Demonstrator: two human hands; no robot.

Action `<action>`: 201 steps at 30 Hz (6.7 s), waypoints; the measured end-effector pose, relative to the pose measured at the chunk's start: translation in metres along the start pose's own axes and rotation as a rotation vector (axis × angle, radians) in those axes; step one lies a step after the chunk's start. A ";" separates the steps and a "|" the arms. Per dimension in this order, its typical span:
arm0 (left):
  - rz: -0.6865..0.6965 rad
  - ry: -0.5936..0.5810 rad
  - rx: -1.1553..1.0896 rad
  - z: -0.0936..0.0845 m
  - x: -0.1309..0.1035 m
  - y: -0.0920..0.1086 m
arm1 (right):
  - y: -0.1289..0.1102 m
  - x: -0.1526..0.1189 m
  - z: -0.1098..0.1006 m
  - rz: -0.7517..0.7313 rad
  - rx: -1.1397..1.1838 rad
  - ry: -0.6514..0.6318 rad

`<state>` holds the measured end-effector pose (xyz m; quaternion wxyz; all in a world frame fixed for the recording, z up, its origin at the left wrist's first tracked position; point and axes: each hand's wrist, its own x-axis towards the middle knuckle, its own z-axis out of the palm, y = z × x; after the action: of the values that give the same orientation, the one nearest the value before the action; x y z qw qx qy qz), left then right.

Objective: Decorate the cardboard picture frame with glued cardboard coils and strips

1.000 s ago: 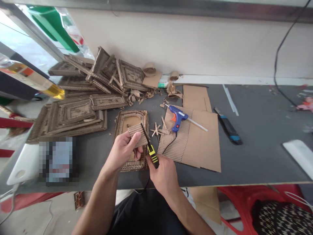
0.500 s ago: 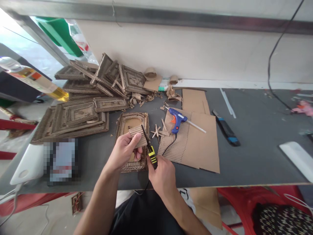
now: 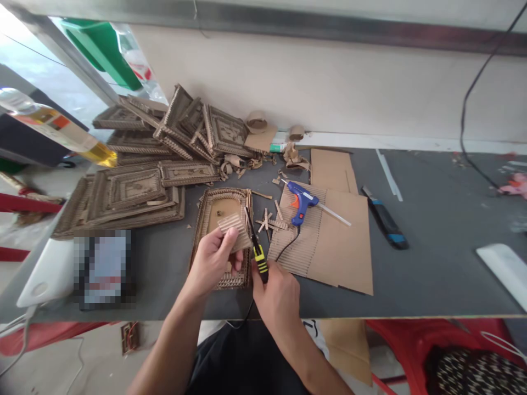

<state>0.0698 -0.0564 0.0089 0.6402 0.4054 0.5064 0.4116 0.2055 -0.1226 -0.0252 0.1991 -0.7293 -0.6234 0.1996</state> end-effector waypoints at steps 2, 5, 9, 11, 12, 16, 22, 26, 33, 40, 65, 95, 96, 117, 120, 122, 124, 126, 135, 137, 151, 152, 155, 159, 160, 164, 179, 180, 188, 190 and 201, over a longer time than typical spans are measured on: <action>0.032 0.056 -0.011 -0.004 0.001 0.003 | -0.002 -0.002 -0.007 0.030 -0.057 -0.019; 0.057 0.062 -0.023 -0.008 -0.001 0.006 | -0.002 -0.007 -0.018 0.063 -0.088 -0.094; 0.060 0.008 -0.036 -0.006 -0.005 0.009 | 0.002 -0.013 -0.027 0.051 -0.012 -0.181; 0.061 -0.002 -0.043 -0.001 -0.007 0.010 | 0.003 -0.015 -0.029 0.018 0.064 -0.190; 0.064 -0.002 -0.045 0.002 -0.007 0.011 | 0.003 -0.015 -0.029 0.002 0.095 -0.184; 0.087 0.000 -0.054 0.009 -0.007 0.015 | 0.003 -0.016 -0.030 0.013 0.098 -0.148; 0.104 -0.005 -0.066 0.009 -0.007 0.017 | 0.010 -0.018 -0.032 0.026 0.095 -0.140; 0.105 -0.012 -0.070 0.010 -0.009 0.017 | 0.016 -0.019 -0.031 0.041 0.131 -0.145; 0.108 -0.029 -0.064 0.015 -0.013 0.022 | 0.018 -0.020 -0.031 0.064 0.192 -0.148; 0.143 0.015 -0.022 0.019 -0.007 0.025 | 0.016 -0.020 -0.031 0.097 0.166 -0.149; 0.139 0.103 0.194 0.016 -0.002 0.020 | 0.004 0.001 -0.060 0.105 0.507 -0.546; -0.012 -0.049 0.086 0.005 0.000 0.026 | -0.009 -0.003 -0.056 -0.033 0.338 -0.406; -0.014 -0.045 0.087 0.005 0.000 0.026 | -0.010 -0.003 -0.056 -0.044 0.332 -0.406; -0.001 -0.039 0.239 0.001 0.004 0.026 | -0.011 0.002 -0.047 0.007 0.276 -0.431; 0.002 -0.053 0.260 -0.001 0.003 0.028 | -0.010 0.001 -0.040 -0.056 0.223 -0.323; -0.006 -0.058 0.253 -0.001 0.003 0.029 | -0.009 -0.001 -0.035 -0.130 0.165 -0.207; -0.012 -0.055 0.245 -0.001 0.002 0.030 | -0.009 -0.003 -0.029 -0.194 0.093 -0.082; -0.009 -0.056 0.243 0.000 0.001 0.030 | -0.009 -0.005 -0.026 -0.227 0.035 0.002; 0.015 -0.034 0.202 0.001 -0.001 0.026 | -0.006 -0.005 -0.021 -0.210 0.031 0.027; 0.016 -0.036 0.195 0.002 -0.001 0.025 | -0.005 -0.004 -0.021 -0.209 0.039 0.016; 0.024 -0.039 0.129 0.000 0.006 0.019 | 0.003 -0.002 -0.007 -0.222 -0.009 0.062; 0.027 -0.040 0.122 0.000 0.006 0.020 | 0.003 -0.003 -0.007 -0.219 -0.005 0.064; 0.031 -0.056 0.141 -0.001 0.006 0.023 | 0.006 -0.003 -0.008 -0.224 -0.012 0.060; 0.083 -0.014 0.208 -0.010 0.009 0.029 | 0.006 -0.003 -0.010 -0.272 -0.041 0.039; 0.106 0.011 0.213 -0.012 0.010 0.030 | 0.005 -0.003 -0.010 -0.289 -0.039 0.035; 0.142 0.050 0.233 -0.018 0.012 0.033 | 0.001 -0.009 -0.011 -0.240 -0.027 0.024; 0.138 0.172 0.152 -0.004 0.004 0.009 | -0.009 -0.021 -0.053 0.109 0.468 -0.462; 0.140 0.175 0.155 -0.003 0.003 0.009 | -0.008 -0.020 -0.053 0.111 0.465 -0.458; 0.172 0.137 0.227 0.010 -0.002 0.014 | -0.001 -0.008 -0.056 0.154 0.487 -0.506; 0.187 0.129 0.280 0.014 -0.002 0.013 | -0.001 -0.007 -0.059 0.161 0.478 -0.509; 0.027 0.023 0.179 0.008 0.000 0.008 | -0.012 -0.004 -0.068 0.216 0.532 -0.547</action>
<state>0.0767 -0.0547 0.0172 0.5896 0.4632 0.5430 0.3780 0.2311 -0.1277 0.0385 0.1857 -0.6336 -0.4994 0.5609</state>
